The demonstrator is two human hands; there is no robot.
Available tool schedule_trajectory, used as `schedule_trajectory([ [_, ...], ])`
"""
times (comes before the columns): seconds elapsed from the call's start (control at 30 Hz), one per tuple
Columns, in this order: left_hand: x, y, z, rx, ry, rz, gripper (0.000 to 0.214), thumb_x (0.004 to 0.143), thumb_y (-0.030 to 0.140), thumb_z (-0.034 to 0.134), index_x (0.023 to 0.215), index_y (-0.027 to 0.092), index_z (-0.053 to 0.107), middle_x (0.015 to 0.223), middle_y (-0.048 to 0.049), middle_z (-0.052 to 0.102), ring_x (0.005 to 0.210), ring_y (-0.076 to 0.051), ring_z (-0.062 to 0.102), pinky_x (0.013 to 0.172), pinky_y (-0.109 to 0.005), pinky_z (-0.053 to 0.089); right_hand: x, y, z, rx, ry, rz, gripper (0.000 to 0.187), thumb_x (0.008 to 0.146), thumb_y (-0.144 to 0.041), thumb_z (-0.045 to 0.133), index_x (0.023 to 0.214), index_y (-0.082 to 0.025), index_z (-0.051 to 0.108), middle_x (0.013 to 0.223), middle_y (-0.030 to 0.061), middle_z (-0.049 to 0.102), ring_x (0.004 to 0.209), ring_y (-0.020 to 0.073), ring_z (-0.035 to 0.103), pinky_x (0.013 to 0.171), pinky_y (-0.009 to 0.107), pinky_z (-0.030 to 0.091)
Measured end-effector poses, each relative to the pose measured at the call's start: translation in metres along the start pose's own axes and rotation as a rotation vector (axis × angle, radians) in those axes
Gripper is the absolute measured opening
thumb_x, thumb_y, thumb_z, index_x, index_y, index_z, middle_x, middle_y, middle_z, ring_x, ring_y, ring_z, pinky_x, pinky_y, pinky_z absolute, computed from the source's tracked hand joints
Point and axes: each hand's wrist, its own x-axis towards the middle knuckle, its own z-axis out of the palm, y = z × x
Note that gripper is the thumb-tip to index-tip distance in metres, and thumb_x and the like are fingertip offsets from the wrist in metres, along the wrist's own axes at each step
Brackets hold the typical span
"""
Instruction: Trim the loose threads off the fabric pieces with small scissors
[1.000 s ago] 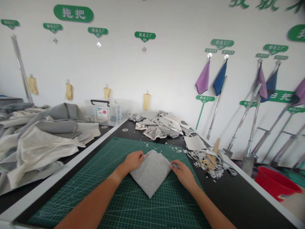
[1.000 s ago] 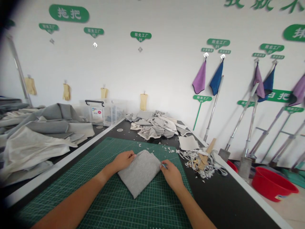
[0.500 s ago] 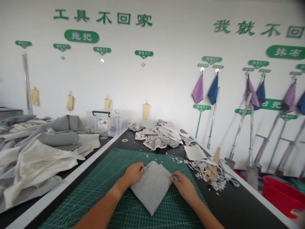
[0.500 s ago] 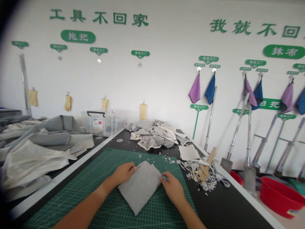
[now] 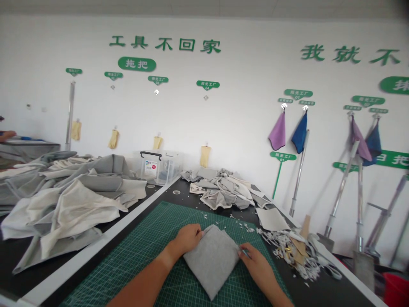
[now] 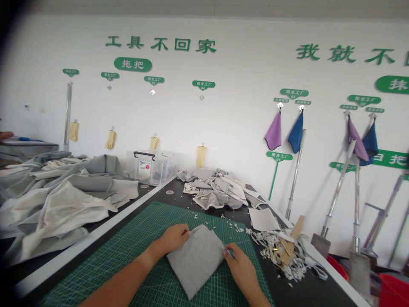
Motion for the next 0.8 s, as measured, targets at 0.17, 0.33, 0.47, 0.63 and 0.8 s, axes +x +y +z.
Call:
schedule_trajectory([
  [0.17,0.0003,0.0014,-0.0020,-0.003,-0.008,0.014,0.032,0.097,0.043,0.043,0.095,0.022,0.067,0.099,-0.0073,0.073,0.094,-0.023,0.067,0.079,-0.029,0.043,0.0002,0.0020,-0.0007,0.017,-0.001,0.005,0.035,0.089,-0.048,0.049,0.111,-0.028,0.066,0.117,0.0039,0.071,0.109,0.0248,0.066,0.094,0.031,0.045],
  [0.33,-0.0009,0.0017,-0.0036,-0.008,-0.020,0.024,0.032,0.097,0.043,0.042,0.096,0.022,0.067,0.099,-0.0072,0.073,0.093,-0.023,0.067,0.077,-0.029,0.042,-0.0027,-0.0033,-0.0032,0.020,-0.006,0.001,0.031,0.090,-0.048,0.049,0.108,-0.028,0.065,0.114,0.0027,0.071,0.109,0.0249,0.066,0.092,0.031,0.045],
  [0.47,-0.0010,0.0004,-0.0034,-0.023,-0.018,0.035,0.032,0.097,0.043,0.043,0.096,0.022,0.067,0.099,-0.0073,0.073,0.092,-0.022,0.067,0.076,-0.029,0.041,-0.0047,-0.0047,-0.0052,-0.031,0.017,0.039,0.028,0.091,-0.047,0.048,0.107,-0.030,0.064,0.112,0.0022,0.072,0.106,0.0254,0.067,0.089,0.032,0.045],
  [0.63,0.0000,-0.0014,-0.0018,-0.029,-0.013,0.040,0.032,0.096,0.043,0.043,0.094,0.021,0.067,0.098,-0.0076,0.073,0.091,-0.023,0.067,0.074,-0.029,0.042,-0.0040,-0.0025,-0.0049,-0.094,0.032,0.063,0.028,0.093,-0.046,0.046,0.108,-0.030,0.064,0.114,0.0022,0.071,0.106,0.0254,0.066,0.088,0.031,0.045],
  [0.8,0.0005,-0.0014,-0.0015,-0.056,-0.029,0.004,0.034,0.095,0.046,0.046,0.097,0.022,0.069,0.101,-0.0079,0.074,0.091,-0.024,0.067,0.074,-0.030,0.043,-0.0039,-0.0059,-0.0047,-0.127,0.025,0.045,0.031,0.094,-0.048,0.046,0.111,-0.030,0.065,0.118,0.0027,0.070,0.109,0.0244,0.066,0.087,0.030,0.044],
])
